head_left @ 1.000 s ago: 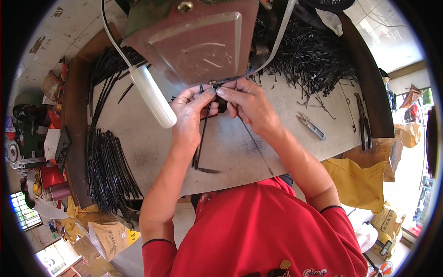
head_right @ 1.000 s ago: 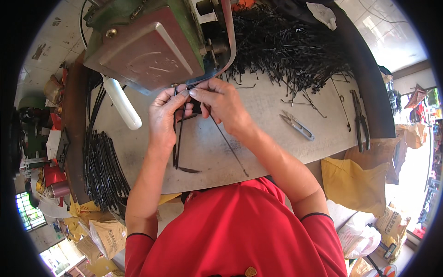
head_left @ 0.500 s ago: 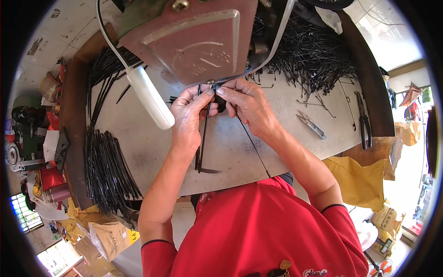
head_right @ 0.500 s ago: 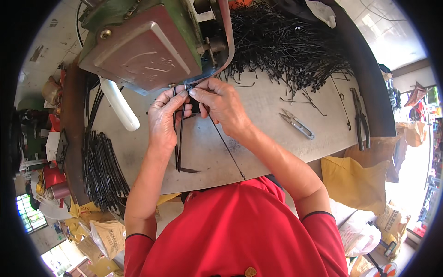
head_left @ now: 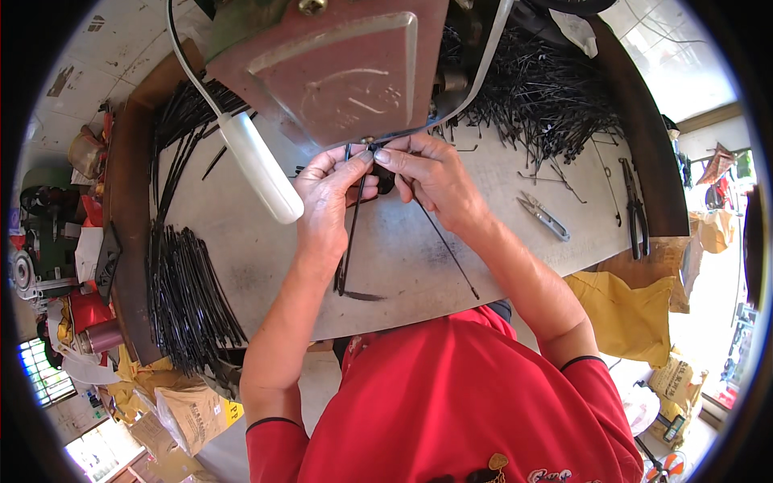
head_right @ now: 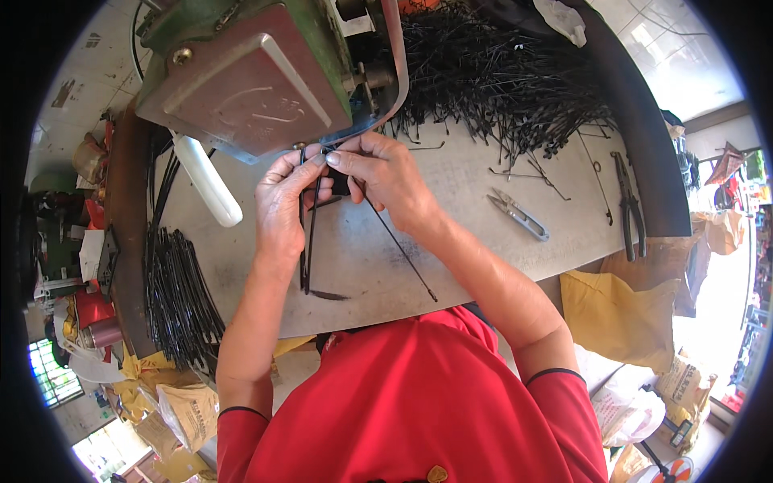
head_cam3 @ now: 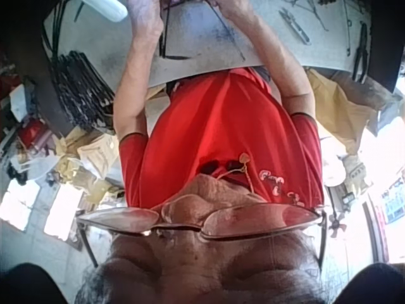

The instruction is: The person repeatedly picks up thin black metal rods from a pile on a workbench and inserts them into a stationary bending machine. They manipulate the rods with both hands to bend them into a specific shape, then place the finished pieces onto a separate pile. The process is continuous and repetitive throughout the clip.

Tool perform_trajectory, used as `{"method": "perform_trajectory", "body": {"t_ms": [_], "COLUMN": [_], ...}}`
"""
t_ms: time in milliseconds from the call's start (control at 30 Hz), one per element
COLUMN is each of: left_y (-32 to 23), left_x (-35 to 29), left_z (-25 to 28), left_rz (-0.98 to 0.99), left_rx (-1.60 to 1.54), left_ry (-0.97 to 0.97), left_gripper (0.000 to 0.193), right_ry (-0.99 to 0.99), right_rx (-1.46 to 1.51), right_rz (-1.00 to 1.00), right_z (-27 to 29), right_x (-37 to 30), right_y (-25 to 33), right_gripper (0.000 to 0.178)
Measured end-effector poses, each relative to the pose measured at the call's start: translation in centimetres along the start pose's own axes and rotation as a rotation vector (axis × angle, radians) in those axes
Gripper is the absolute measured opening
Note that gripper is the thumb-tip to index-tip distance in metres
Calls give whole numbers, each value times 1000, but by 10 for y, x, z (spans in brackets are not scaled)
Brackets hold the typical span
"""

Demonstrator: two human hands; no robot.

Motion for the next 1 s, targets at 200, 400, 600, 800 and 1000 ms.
{"method": "perform_trajectory", "body": {"t_ms": [200, 400, 600, 800, 1000], "left_y": [-5, 0, 12, 14, 13], "left_x": [6, 2, -30, -24, -24], "left_z": [2, -1, -3, -4, -8], "left_rz": [37, 32, 1, 0, -31], "left_rx": [62, -13, -115, -124, -159], "left_ry": [37, 49, 84, 159, 158], "left_gripper": [20, 16, 21, 18, 18], "right_ry": [-26, 45, -6, 50, 39], "right_rx": [-89, -210, -61, 1, -64], "right_rz": [22, -57, -73, -34, -28], "right_z": [1, 8, 6, 7, 7], "right_x": [6, 2, -22, -24, -26], "right_y": [-2, 10, -15, -17, -9], "right_gripper": [18, 27, 25, 17, 15]}}
Point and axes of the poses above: each hand's wrist, its own x-axis towards the middle knuckle, its own z-axis out of the back of the hand, y = z × x, the point moved 1 cm from there along x, towards the middle knuckle, and after that the axes turned 15 degrees about -z, right-handed, at the moved point
